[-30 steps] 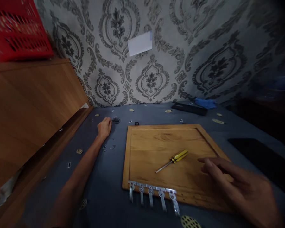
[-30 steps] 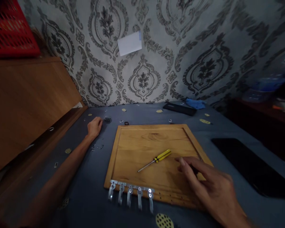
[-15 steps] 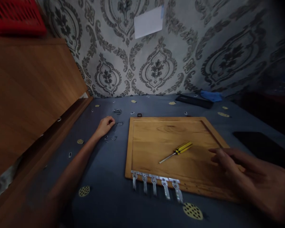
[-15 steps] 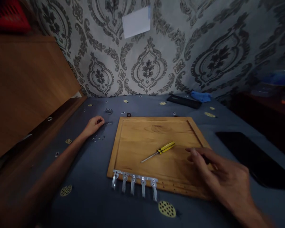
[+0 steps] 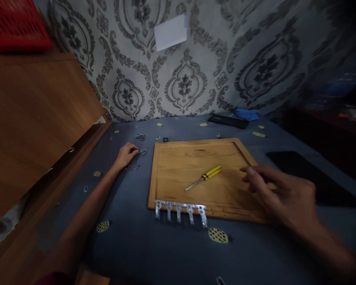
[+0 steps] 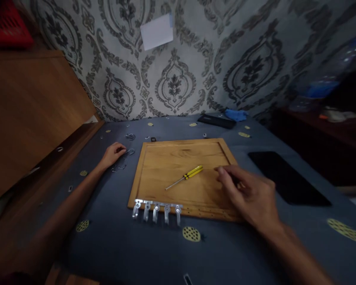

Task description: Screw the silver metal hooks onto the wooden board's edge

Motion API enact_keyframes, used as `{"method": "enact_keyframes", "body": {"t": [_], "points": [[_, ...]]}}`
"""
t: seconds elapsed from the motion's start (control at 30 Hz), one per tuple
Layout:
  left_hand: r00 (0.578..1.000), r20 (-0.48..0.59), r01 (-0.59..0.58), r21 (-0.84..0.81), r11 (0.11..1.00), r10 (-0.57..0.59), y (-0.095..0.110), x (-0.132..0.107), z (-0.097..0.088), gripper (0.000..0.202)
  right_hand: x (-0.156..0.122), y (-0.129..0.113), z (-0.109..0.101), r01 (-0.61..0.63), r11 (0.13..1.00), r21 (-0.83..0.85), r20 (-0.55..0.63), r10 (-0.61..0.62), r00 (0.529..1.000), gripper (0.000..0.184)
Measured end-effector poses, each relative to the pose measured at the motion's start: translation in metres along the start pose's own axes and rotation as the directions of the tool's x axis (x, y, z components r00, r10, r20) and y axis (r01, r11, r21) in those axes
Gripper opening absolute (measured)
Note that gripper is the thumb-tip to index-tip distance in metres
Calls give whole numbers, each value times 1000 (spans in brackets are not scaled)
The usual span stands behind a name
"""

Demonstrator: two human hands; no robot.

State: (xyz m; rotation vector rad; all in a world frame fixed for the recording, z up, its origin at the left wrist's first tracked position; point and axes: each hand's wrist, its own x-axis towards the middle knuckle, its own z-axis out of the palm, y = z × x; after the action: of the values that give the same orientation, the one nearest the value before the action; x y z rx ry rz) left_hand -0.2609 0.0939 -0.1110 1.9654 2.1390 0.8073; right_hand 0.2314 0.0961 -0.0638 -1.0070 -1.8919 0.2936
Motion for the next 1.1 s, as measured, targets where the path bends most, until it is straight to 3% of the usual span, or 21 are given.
{"method": "enact_keyframes", "body": {"t": [0.23,0.47,0.7,0.9,1.1], "points": [[1000,5,29,-79,996,-28,-4,-2,-7,36,0,-9,0,55,998,34,14,-56,998,29],[998,5,70,-94,993,-70,-12,-3,4,37,-3,-2,6,197,980,31,10,-197,980,22],[991,-18,128,-111,986,-131,-12,0,8,37,-5,0,7,211,977,14,47,-211,976,19],[983,-32,173,-154,973,-180,-8,0,8,37,-1,3,7,194,980,-36,168,-185,968,28],[979,-43,185,-251,950,-202,0,-3,8,37,0,23,20,224,967,-122,386,-161,908,31]]}}
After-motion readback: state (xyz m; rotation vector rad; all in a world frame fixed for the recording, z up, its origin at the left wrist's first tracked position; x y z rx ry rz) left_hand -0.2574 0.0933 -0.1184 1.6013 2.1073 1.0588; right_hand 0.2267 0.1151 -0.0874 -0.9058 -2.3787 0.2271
